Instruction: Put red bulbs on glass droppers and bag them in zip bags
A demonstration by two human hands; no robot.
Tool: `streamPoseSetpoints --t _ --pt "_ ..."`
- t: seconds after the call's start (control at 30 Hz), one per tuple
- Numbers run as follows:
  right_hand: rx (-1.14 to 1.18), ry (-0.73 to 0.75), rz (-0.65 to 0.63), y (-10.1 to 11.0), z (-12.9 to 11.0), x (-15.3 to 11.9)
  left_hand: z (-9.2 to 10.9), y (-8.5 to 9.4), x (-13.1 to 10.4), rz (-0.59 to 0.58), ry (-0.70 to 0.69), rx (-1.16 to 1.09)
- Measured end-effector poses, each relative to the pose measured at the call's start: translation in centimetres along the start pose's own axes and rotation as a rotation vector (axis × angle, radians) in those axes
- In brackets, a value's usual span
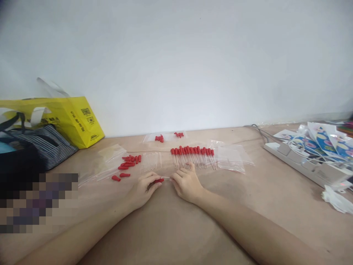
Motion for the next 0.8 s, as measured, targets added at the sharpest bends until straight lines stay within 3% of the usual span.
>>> streamPoseSetpoints --t 0.3,0.53,0.8 --pt "0.034 0.016 -0.011 0.09 -0.27 -0.16 0.20 -0.06 -0.12 0.046 -0.015 0.031" --pt "0.043 0.042 0.005 0.12 -0.45 -0.18 -0.26 -0.15 -0.33 0.106 -0.121 0.233" --pt "0.041 0.143 0.031 -0.14 -0.15 -0.37 -0.08 -0.16 -0.39 0.116 -0.212 0.282"
Point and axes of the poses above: each hand's wrist, its own x-axis towards the middle knuckle, its own y-axis out of the back of the hand, z = x × y, the point moved 3 cm from there along x, towards the middle knuckle, and after that the axes turned 3 degrees about -y, right-handed, at the moved point
